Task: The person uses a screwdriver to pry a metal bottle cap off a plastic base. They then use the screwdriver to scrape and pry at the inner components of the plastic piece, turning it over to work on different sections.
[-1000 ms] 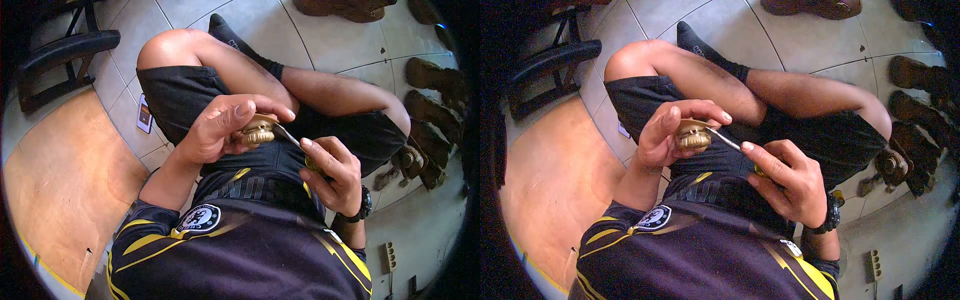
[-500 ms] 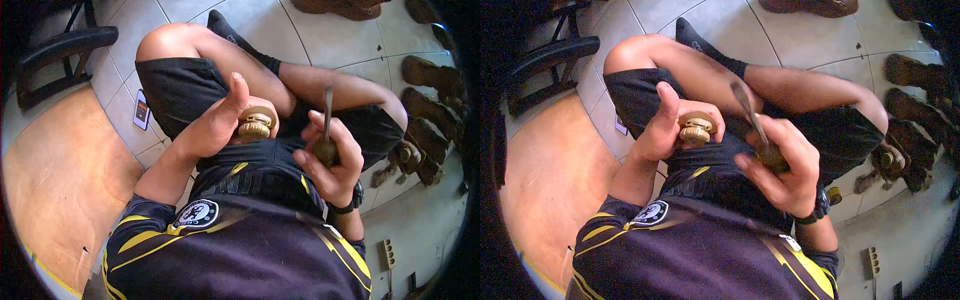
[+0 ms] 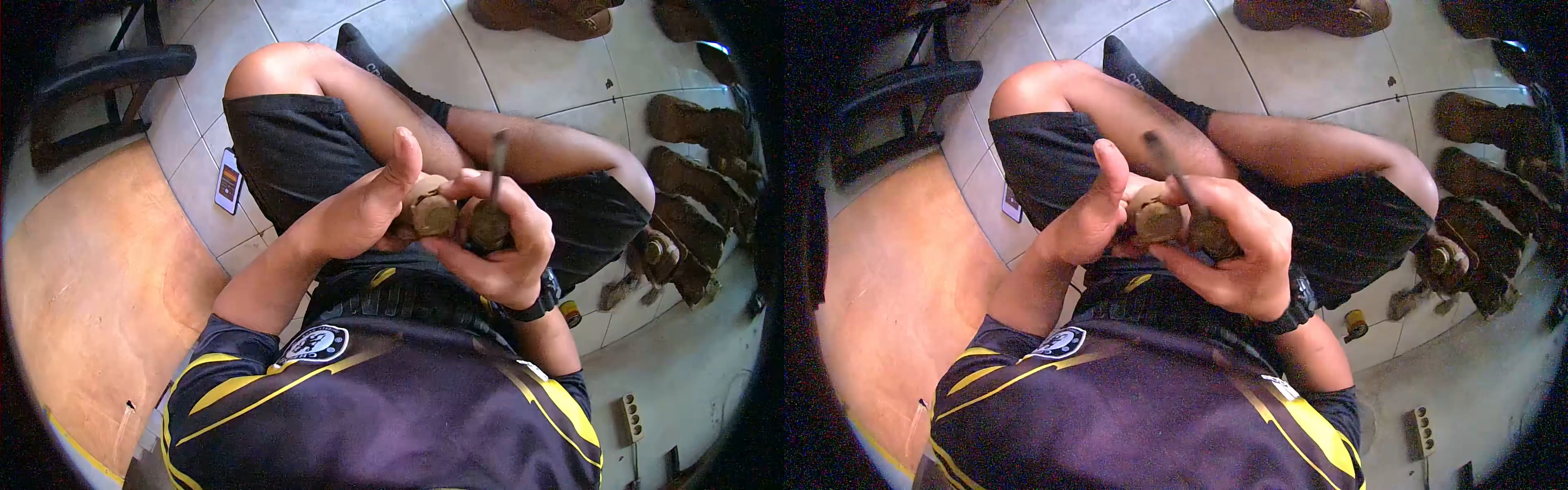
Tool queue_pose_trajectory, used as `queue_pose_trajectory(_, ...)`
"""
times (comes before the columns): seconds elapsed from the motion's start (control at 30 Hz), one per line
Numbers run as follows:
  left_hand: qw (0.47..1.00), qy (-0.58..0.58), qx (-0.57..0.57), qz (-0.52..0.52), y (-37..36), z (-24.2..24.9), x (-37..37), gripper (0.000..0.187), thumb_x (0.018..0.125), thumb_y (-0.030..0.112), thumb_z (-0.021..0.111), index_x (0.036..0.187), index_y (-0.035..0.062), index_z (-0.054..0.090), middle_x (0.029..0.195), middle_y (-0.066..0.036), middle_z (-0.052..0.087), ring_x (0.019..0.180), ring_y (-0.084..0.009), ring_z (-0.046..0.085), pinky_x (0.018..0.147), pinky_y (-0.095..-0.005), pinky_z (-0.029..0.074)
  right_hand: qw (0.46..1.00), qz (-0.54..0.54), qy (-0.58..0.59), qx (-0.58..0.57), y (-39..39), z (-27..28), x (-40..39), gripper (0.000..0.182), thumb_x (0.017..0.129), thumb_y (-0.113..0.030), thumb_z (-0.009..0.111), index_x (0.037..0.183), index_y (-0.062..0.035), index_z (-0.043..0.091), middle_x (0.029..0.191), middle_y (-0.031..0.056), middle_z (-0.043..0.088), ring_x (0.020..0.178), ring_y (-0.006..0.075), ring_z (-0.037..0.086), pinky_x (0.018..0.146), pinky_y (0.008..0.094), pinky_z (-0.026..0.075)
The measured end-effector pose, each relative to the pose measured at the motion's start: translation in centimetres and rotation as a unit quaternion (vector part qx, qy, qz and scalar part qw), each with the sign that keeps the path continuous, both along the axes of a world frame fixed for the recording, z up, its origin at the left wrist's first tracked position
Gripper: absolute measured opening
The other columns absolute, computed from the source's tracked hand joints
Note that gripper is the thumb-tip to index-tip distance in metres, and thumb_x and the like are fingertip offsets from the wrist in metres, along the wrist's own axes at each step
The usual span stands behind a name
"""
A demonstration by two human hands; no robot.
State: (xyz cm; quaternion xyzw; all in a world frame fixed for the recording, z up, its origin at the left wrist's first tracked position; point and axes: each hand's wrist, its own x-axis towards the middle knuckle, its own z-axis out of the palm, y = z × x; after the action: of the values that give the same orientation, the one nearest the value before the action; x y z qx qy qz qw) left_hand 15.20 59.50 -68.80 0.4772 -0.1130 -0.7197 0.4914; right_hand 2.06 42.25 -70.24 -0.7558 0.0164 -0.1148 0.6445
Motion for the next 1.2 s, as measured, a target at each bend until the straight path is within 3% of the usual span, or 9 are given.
queue_pose_trajectory(0.1, 0.996, -0.043, 0.01, 0.082, -0.4, 1.0, -0.7, 0.123, 0.075, 0.097, 0.006, 0.136, 0.0033, 0.057, 0.098, -0.001, 0.068, 0.069, -0.0025, 0.054, 0.048, -0.0173, 0.03, 0.997, -0.067, 0.029, 0.008, 0.1, 0.1, -0.7, 0.066, 0.07, -0.003, 0.091, 0.128, -0.0012, 0.058, 0.112, 0.0133, 0.071, 0.097, 0.0226, 0.071, 0.08, 0.0344, 0.057)
queue_pose_trajectory(0.13, 0.983, -0.133, -0.004, 0.126, -0.6, 1.4, -1.0, 0.111, 0.085, 0.091, 0.017, 0.149, 0.0036, 0.044, 0.119, -0.009, 0.065, 0.091, -0.0096, 0.063, 0.066, -0.0204, 0.047, 0.991, -0.109, 0.027, 0.073, 0.4, -0.2, -0.9, 0.067, 0.071, -0.002, 0.09, 0.128, -0.0009, 0.057, 0.113, 0.0129, 0.07, 0.095, 0.0209, 0.071, 0.078, 0.0332, 0.057)
queue_pose_trajectory(0.23, 0.931, -0.257, -0.128, 0.225, -1.6, -0.5, -3.4, 0.097, 0.095, 0.08, 0.028, 0.154, 0.0038, 0.035, 0.143, -0.016, 0.051, 0.124, -0.0208, 0.057, 0.101, -0.0329, 0.048, 0.971, -0.16, 0.012, 0.177, 0.9, -0.3, -1.0, 0.063, 0.073, 0.002, 0.089, 0.126, -0.0012, 0.055, 0.118, 0.0119, 0.066, 0.096, 0.0181, 0.068, 0.078, 0.03, 0.056)
queue_pose_trajectory(0.27, 0.924, -0.194, -0.211, 0.253, -1.9, -1.0, -3.4, 0.086, 0.099, 0.066, 0.044, 0.156, 0.0036, 0.028, 0.152, -0.019, 0.04, 0.143, -0.0287, 0.04, 0.119, -0.0425, 0.029, 0.97, -0.173, -0.005, 0.171, 1.2, -0.1, -0.8, 0.063, 0.073, 0.003, 0.088, 0.126, -0.0017, 0.055, 0.117, 0.0118, 0.066, 0.1, 0.018, 0.067, 0.081, 0.0297, 0.056)
queue_pose_trajectory(0.47, 0.907, -0.166, -0.216, 0.32, -1.7, -1.1, -5.2, 0.07, 0.099, 0.032, 0.066, 0.152, 0.004, 0.031, 0.136, -0.012, 0.051, 0.128, -0.0198, 0.05, 0.112, -0.0356, 0.037, 0.993, -0.102, 0.029, 0.043, 1.1, 1.5, -1.6, 0.06, 0.069, -0.008, 0.089, 0.12, 0.0002, 0.06, 0.112, 0.0172, 0.066, 0.104, 0.0304, 0.065, 0.089, 0.0386, 0.052)
queue_pose_trajectory(0.63, 0.9, -0.073, -0.21, 0.374, -0.8, -0.2, -4.3, 0.053, 0.09, 0.005, 0.071, 0.134, 0.0083, 0.042, 0.121, -0.015, 0.054, 0.099, -0.0159, 0.06, 0.095, -0.0323, 0.049, 0.975, 0.052, 0.169, 0.133, -2.2, 4.1, -4.4, 0.056, 0.09, -0.015, 0.069, 0.139, 0.0033, 0.051, 0.113, 0.0215, 0.065, 0.099, 0.0352, 0.067, 0.089, 0.0408, 0.052)
queue_pose_trajectory(0.73, 0.899, -0.135, -0.19, 0.37, -0.2, -1.2, -3.5, 0.051, 0.085, 0.009, 0.075, 0.126, 0.0064, 0.046, 0.112, -0.02, 0.063, 0.096, -0.0212, 0.066, 0.084, -0.0324, 0.053, 0.978, 0.128, 0.163, -0.038, -3.9, 5.4, -4.0, 0.048, 0.087, -0.003, 0.068, 0.134, -0.002, 0.057, 0.104, 0.018, 0.067, 0.086, 0.0353, 0.068, 0.076, 0.0403, 0.056)
queue_pose_trajectory(1.03, 0.905, -0.122, -0.188, 0.362, -0.1, -1.0, -2.6, 0.053, 0.084, 0.03, 0.079, 0.12, 0.0003, 0.055, 0.094, -0.019, 0.066, 0.074, -0.0174, 0.06, 0.065, -0.0259, 0.049, 0.979, 0.109, 0.167, -0.05, -2.4, 5.5, -2.6, 0.045, 0.088, -0.009, 0.072, 0.131, -0.0015, 0.06, 0.097, 0.0164, 0.065, 0.076, 0.0317, 0.067, 0.065, 0.0403, 0.054)
queue_pose_trajectory(1.2, 0.897, 0.026, -0.218, 0.383, 0.3, -1.9, -2.3, 0.072, 0.105, 0.055, 0.029, 0.12, -0.0079, 0.061, 0.083, -0.021, 0.064, 0.064, -0.0192, 0.057, 0.057, -0.0273, 0.045, 0.97, 0.119, 0.197, -0.078, -2.1, 5.5, -2.0, 0.045, 0.086, -0.01, 0.073, 0.13, -0.0057, 0.062, 0.088, 0.0119, 0.061, 0.068, 0.03, 0.064, 0.059, 0.0406, 0.052)
